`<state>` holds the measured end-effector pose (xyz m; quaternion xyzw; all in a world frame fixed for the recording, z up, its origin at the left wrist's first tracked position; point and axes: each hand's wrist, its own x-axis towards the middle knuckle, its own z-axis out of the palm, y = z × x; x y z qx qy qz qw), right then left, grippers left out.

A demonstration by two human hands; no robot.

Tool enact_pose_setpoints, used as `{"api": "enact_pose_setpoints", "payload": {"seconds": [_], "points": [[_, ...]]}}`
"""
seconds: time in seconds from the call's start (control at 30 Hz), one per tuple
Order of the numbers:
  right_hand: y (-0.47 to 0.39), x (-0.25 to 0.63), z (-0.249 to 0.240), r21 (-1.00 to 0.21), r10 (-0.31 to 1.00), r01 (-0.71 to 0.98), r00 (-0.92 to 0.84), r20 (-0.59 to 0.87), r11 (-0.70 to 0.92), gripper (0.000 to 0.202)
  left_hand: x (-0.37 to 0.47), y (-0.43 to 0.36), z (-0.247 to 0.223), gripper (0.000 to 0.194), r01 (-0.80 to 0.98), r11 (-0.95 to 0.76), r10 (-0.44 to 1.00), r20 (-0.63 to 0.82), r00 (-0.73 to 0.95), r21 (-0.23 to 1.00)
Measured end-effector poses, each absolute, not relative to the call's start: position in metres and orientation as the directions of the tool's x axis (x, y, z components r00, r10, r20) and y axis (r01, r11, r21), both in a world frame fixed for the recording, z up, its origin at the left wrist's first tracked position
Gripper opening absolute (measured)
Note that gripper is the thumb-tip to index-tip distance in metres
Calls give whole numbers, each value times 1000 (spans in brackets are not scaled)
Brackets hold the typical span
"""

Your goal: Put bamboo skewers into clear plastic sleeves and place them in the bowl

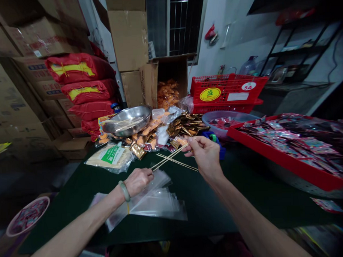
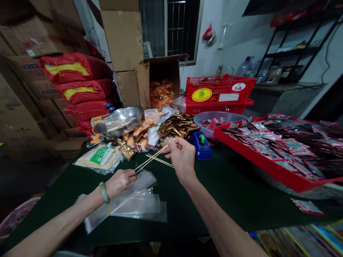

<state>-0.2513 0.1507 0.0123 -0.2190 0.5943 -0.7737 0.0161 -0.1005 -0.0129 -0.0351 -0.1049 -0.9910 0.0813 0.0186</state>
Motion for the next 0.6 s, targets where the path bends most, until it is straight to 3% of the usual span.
{"api": "enact_pose_setpoints", "payload": {"seconds": [0.37, 0.6], "points": [[140, -258, 0, -969, -448, -207, -860, 246, -136, 24, -99, -12, -28, 24, 234, 959, 246, 61, -967, -158], [116, -236, -29, -975, -557, -206, -801, 219, -86, 24, -102, -8, -11, 29, 239, 942, 255, 40, -966, -233]]}}
